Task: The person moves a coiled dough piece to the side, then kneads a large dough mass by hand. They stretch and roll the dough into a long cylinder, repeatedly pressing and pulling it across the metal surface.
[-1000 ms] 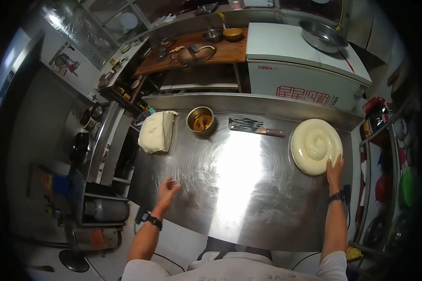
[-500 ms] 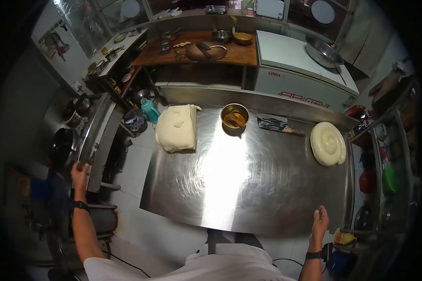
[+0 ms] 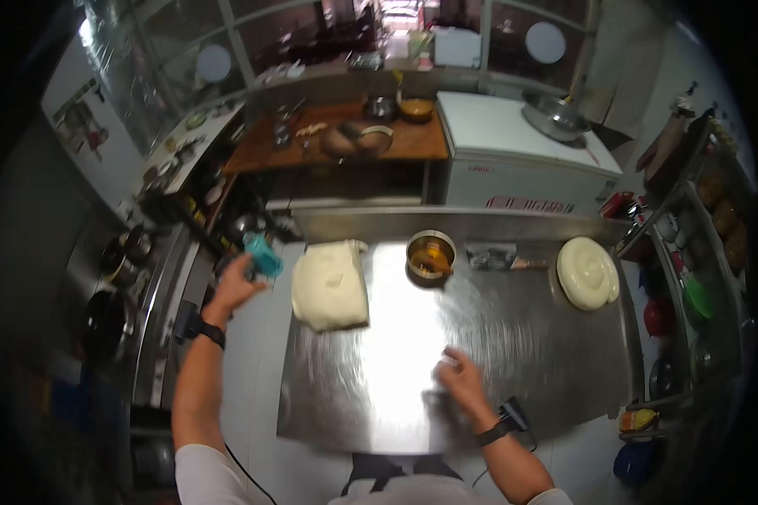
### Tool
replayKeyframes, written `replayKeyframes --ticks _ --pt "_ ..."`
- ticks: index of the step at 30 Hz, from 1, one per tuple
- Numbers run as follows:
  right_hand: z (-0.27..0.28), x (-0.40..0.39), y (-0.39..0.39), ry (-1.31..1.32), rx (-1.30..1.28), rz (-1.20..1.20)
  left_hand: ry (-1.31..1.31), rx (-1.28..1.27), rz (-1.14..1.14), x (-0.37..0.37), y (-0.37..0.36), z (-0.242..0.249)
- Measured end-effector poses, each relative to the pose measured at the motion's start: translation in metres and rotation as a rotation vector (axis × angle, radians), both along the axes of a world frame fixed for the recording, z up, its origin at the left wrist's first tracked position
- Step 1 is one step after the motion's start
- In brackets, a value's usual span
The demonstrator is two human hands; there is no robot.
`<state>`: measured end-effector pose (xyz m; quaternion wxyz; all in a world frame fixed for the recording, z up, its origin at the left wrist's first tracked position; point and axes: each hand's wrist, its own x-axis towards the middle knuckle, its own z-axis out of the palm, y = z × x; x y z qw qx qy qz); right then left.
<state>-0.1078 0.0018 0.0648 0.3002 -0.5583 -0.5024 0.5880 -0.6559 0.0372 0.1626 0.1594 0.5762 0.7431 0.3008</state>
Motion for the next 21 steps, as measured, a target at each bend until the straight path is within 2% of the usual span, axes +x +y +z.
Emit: replayKeyframes --ticks 1,3,5,7,8,9,11,15,17,19,21 --pt "0.002 -0.032 0.001 -0.034 -0.047 0.028 0.042 -0.074 -0.081 0.003 0.023 -0.015" --pt "-0.031 -0.082 0.011 -0.18 0.014 0.144 0.094 -0.184 -0.135 0.002 0.07 -0.056" --pt "-0.041 -0.133 0.024 -0.16 -0.004 0.14 0.098 -0.246 -0.254 0.005 0.104 -0.075" --pt "-0.057 -0.178 0.048 -0.326 0.149 0.216 0.126 -0.262 -0.292 0.004 0.135 -0.092" --pt "-0.057 -0.193 0.057 -0.323 0.152 0.212 0.153 -0.297 -0.316 0.003 0.148 -0.1" --pt "0.007 -0.204 0.068 -0.088 0.047 0.284 0.149 -0.3 -0.328 0.003 0.16 -0.104" --pt "-0.019 -0.229 0.079 -0.111 0.105 0.166 0.211 -0.502 -0.429 0.002 0.181 -0.107" --pt "-0.011 -0.246 0.098 -0.151 0.072 0.136 0.196 -0.612 -0.645 -0.009 0.214 -0.13" --pt "-0.002 -0.251 0.104 -0.279 0.014 0.142 0.186 -0.608 -0.714 -0.008 0.226 -0.142" --pt "-0.014 -0.256 0.105 -0.292 -0.011 0.103 0.36 -0.672 -0.741 0.002 0.228 -0.134" --pt "-0.031 -0.26 0.106 -0.303 -0.031 0.068 0.286 -0.65 -0.785 0.005 0.23 -0.124"
